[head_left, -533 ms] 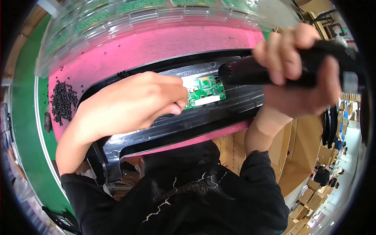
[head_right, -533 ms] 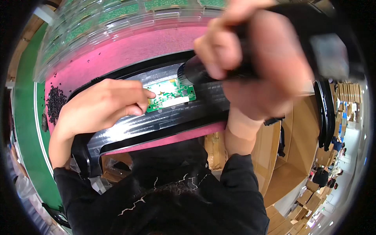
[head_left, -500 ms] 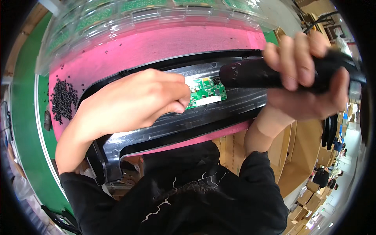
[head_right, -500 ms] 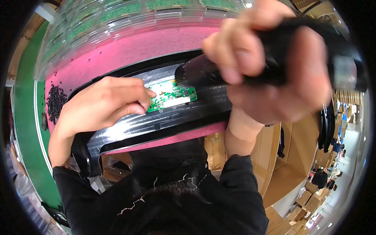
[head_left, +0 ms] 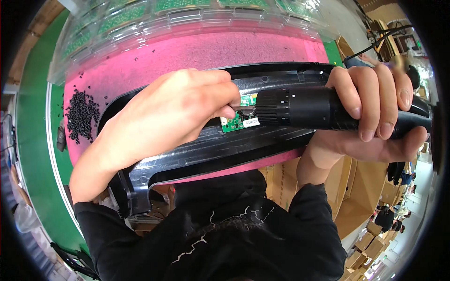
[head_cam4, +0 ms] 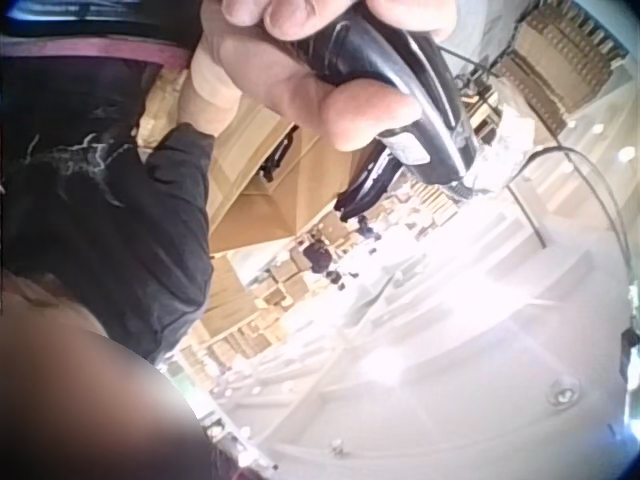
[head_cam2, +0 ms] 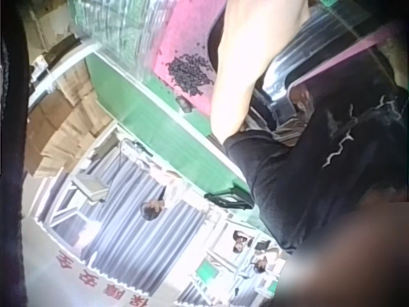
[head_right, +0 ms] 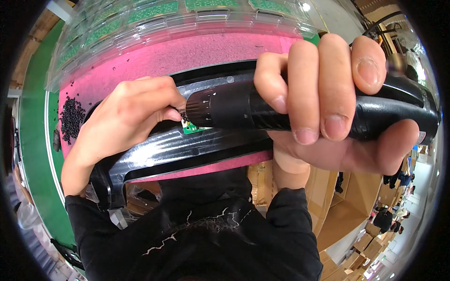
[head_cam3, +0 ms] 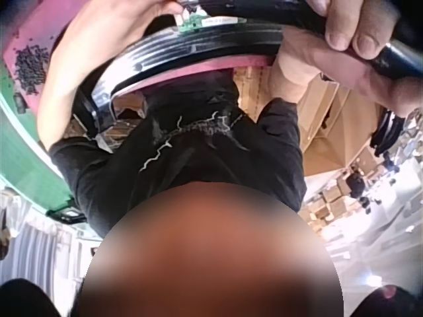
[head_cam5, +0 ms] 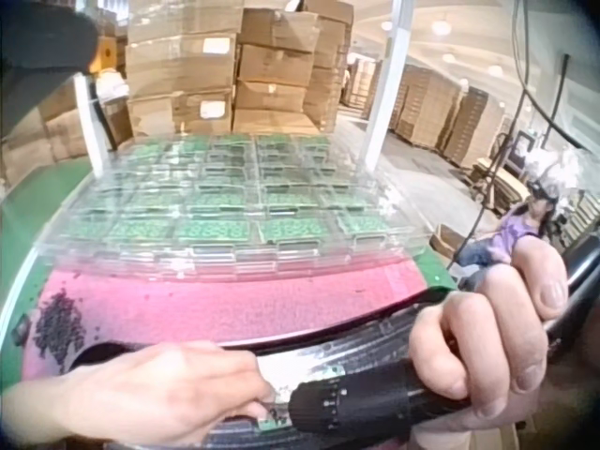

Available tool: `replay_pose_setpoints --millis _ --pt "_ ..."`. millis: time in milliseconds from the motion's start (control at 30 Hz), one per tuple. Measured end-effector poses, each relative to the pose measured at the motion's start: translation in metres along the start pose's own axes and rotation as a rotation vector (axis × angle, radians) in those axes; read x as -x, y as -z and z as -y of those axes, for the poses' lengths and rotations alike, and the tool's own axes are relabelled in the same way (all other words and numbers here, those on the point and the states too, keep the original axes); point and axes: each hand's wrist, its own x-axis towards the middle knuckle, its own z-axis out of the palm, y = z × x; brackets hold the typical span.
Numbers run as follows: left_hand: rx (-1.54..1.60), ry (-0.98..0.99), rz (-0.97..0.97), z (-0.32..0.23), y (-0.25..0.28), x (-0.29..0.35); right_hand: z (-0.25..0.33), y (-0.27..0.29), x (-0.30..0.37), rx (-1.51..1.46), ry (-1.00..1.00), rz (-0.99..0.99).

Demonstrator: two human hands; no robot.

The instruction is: Assembling circuit boards into plastic housings using an electric screwdriver in a factory setting.

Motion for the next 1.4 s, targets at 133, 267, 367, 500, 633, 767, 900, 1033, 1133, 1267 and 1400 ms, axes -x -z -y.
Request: replay_pose_setpoints --millis 133,267,367,500,633,767,900,1033,1133,1267,1400 --pt "-0.008 0.007 0.000 -0.002 0.004 -0.002 0.000 -0.001 0.000 -0.013 0.023 -0.012" --pt "0.023 0.031 -0.010 -0.002 0.002 0.000 -0.003 -0.004 0.001 0.018 0.025 -0.014" --pt "0.018 0.012 -0.020 0.000 0.001 0.000 -0.003 -0.008 0.001 0.111 -0.014 0.042" --pt "-0.084 0.019 -0.053 0.001 0.002 0.001 -0.009 -0.005 0.000 0.154 -0.012 0.073" --pt "-0.023 -0.024 -0.244 0.001 0.004 -0.007 -0.010 0.004 -0.004 0.351 -0.106 0.159" --pt "-0.057 -0.005 -0.260 0.003 0.005 -0.007 -0.021 0.002 -0.002 0.428 -0.052 0.095" --pt "-0.075 0.030 -0.261 0.003 0.007 -0.003 -0.028 0.004 -0.001 0.392 -0.081 0.099" --pt "-0.057 -0.001 -0.279 0.009 0.004 -0.003 -0.037 -0.002 0.001 0.449 -0.077 -0.011" --pt "-0.058 -0.022 -0.278 0.011 0.006 -0.002 -0.041 -0.009 -0.004 0.444 -0.105 -0.020" --pt "-0.075 -0.028 -0.303 0.014 0.008 0.000 -0.047 -0.022 -0.019 0.649 -0.285 0.044" --pt "-0.156 0.093 -0.271 0.008 0.013 0.004 -0.055 -0.025 -0.025 0.608 -0.336 0.106"
